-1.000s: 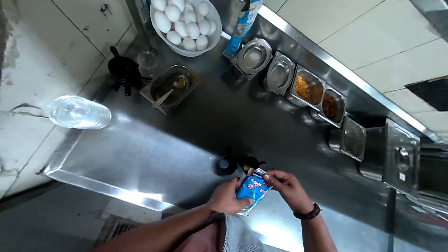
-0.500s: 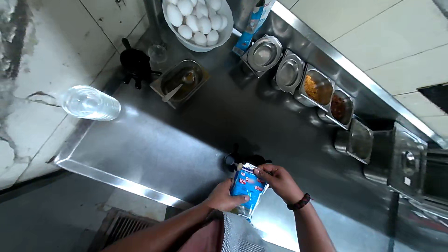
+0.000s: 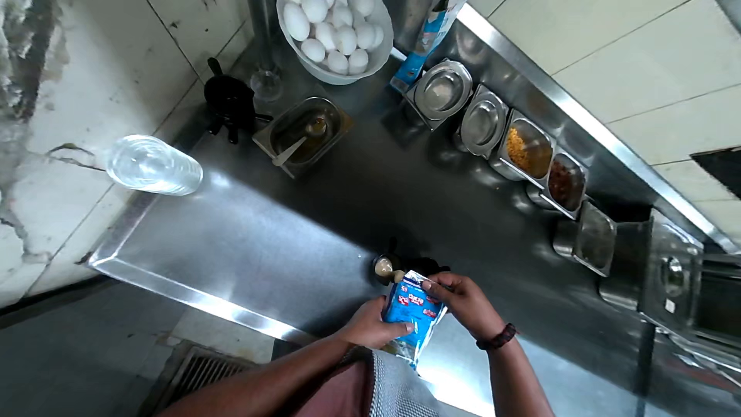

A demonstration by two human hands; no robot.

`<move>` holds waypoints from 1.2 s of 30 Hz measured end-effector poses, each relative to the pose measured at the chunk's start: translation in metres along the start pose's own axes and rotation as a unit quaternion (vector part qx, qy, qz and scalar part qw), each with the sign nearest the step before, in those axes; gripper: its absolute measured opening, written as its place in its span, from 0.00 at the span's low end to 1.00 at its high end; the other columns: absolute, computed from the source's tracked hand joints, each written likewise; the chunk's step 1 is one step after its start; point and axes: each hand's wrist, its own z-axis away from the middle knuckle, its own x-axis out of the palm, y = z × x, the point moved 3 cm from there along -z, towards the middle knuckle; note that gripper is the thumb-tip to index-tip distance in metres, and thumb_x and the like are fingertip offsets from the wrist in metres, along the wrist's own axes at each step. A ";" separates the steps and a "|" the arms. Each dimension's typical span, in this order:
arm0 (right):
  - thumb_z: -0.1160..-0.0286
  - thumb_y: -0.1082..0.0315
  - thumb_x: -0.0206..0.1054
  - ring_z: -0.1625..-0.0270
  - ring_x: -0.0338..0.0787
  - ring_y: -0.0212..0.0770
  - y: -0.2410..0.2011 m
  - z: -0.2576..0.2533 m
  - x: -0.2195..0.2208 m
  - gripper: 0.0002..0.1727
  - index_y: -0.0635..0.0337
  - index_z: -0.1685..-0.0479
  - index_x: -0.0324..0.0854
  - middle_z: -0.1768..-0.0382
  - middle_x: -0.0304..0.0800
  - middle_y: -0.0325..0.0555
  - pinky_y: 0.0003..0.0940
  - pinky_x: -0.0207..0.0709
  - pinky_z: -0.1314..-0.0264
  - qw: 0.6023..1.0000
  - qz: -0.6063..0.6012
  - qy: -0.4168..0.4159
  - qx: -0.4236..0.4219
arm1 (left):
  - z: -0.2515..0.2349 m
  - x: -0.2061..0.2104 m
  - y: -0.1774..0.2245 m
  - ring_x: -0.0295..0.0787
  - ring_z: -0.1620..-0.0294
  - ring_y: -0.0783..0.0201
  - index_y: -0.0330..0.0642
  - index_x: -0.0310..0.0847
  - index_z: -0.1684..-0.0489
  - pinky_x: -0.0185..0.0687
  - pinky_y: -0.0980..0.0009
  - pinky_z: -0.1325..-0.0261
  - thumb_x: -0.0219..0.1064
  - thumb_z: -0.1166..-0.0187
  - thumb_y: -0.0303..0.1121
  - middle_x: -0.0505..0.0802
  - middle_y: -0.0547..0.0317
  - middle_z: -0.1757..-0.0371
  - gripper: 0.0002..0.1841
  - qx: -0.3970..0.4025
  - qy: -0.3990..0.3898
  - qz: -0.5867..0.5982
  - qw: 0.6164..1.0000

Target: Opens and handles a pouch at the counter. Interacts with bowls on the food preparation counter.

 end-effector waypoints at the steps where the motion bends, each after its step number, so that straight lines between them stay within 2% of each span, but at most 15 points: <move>1: 0.20 0.58 0.71 0.61 0.95 0.38 0.000 0.001 0.000 0.12 0.56 0.56 0.93 0.62 0.97 0.43 0.37 0.90 0.58 1.000 0.001 0.001 0.001 | 0.000 0.000 -0.001 0.93 0.42 0.63 0.35 0.75 0.30 0.87 0.60 0.32 0.79 0.30 0.48 0.93 0.51 0.42 0.34 0.001 -0.001 -0.001 1.000; 10: 0.19 0.59 0.70 0.61 0.95 0.40 -0.003 0.005 -0.003 0.11 0.57 0.56 0.94 0.62 0.97 0.44 0.38 0.91 0.57 1.000 -0.005 0.016 -0.011 | 0.000 -0.001 0.006 0.93 0.42 0.63 0.36 0.75 0.29 0.87 0.60 0.32 0.80 0.31 0.49 0.93 0.51 0.42 0.35 0.000 0.000 -0.015 1.000; 14: 0.19 0.60 0.70 0.60 0.96 0.39 -0.009 0.009 -0.005 0.11 0.57 0.55 0.94 0.62 0.97 0.44 0.37 0.91 0.54 0.999 -0.013 0.029 -0.044 | 0.002 -0.004 0.011 0.93 0.42 0.61 0.36 0.75 0.30 0.86 0.57 0.32 0.79 0.32 0.51 0.93 0.51 0.43 0.36 0.022 0.012 -0.051 0.998; 19: 0.19 0.60 0.69 0.61 0.95 0.41 -0.010 0.013 -0.005 0.12 0.57 0.56 0.93 0.63 0.96 0.45 0.39 0.92 0.55 0.996 -0.016 0.035 -0.085 | 0.004 -0.004 0.015 0.92 0.41 0.59 0.36 0.75 0.28 0.86 0.55 0.31 0.78 0.33 0.53 0.93 0.49 0.42 0.38 0.042 0.024 -0.080 0.996; 24: 0.19 0.60 0.69 0.59 0.95 0.41 -0.010 0.018 -0.006 0.12 0.57 0.55 0.94 0.60 0.96 0.45 0.38 0.92 0.54 0.991 -0.023 0.047 -0.121 | 0.006 -0.005 0.020 0.92 0.41 0.57 0.37 0.74 0.27 0.85 0.52 0.32 0.77 0.33 0.55 0.93 0.49 0.42 0.39 0.052 0.032 -0.121 0.991; 36: 0.19 0.62 0.69 0.57 0.95 0.41 -0.006 0.018 -0.005 0.11 0.59 0.56 0.94 0.56 0.96 0.46 0.36 0.92 0.53 0.987 -0.048 0.053 -0.146 | 0.008 -0.008 0.026 0.92 0.40 0.55 0.37 0.72 0.24 0.85 0.49 0.32 0.75 0.33 0.58 0.93 0.47 0.41 0.42 0.053 0.042 -0.168 0.983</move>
